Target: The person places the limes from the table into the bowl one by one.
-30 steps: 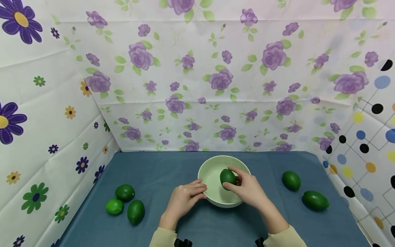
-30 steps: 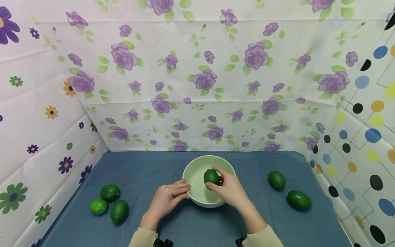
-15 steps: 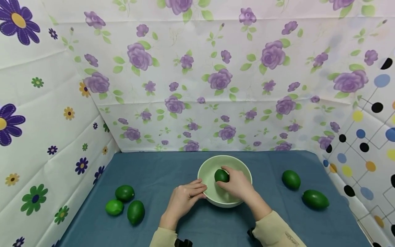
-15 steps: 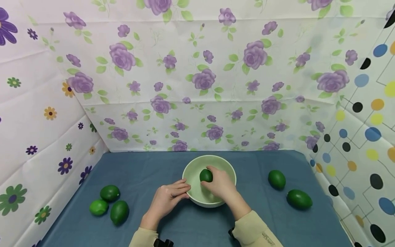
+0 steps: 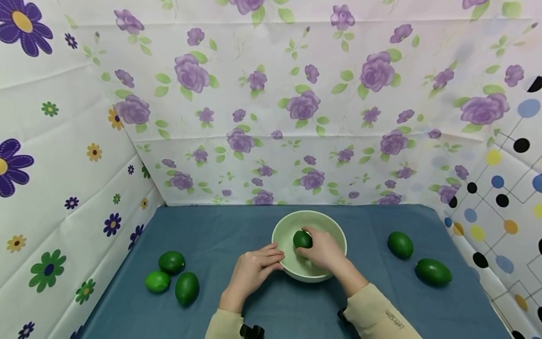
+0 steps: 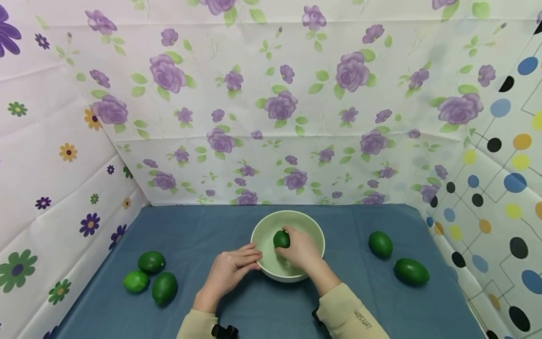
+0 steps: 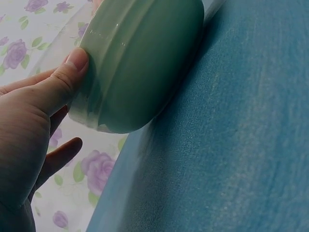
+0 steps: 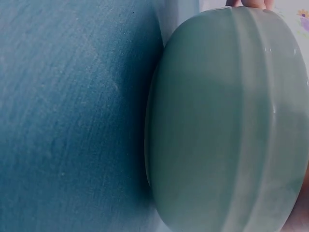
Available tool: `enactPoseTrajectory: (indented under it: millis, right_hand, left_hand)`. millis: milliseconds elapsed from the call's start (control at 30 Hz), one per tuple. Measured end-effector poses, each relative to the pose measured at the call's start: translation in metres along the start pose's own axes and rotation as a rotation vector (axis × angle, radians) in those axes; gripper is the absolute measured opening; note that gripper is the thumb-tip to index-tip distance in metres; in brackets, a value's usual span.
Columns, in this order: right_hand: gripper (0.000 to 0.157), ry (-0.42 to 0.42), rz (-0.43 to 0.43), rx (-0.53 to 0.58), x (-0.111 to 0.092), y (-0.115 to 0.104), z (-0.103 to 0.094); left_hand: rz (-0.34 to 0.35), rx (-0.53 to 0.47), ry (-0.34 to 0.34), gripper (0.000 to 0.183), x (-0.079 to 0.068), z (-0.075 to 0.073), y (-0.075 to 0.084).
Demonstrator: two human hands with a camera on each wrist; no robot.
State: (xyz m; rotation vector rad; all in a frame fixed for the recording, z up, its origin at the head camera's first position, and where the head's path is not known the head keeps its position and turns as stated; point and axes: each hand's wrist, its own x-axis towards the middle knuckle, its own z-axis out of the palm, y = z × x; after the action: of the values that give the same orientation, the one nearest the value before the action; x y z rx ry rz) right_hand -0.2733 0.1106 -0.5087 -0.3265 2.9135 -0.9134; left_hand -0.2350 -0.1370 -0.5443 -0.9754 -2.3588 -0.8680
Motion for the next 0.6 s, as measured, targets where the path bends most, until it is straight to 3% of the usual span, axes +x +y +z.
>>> enactPoseTrajectory:
  millis: [600]
  right_hand:
    - [0.064, -0.013, -0.029, 0.001, 0.0043, -0.0048, 0.0062]
  left_hand:
    - [-0.019, -0.008, -0.011, 0.035, 0.0005, -0.0025, 0.0006]
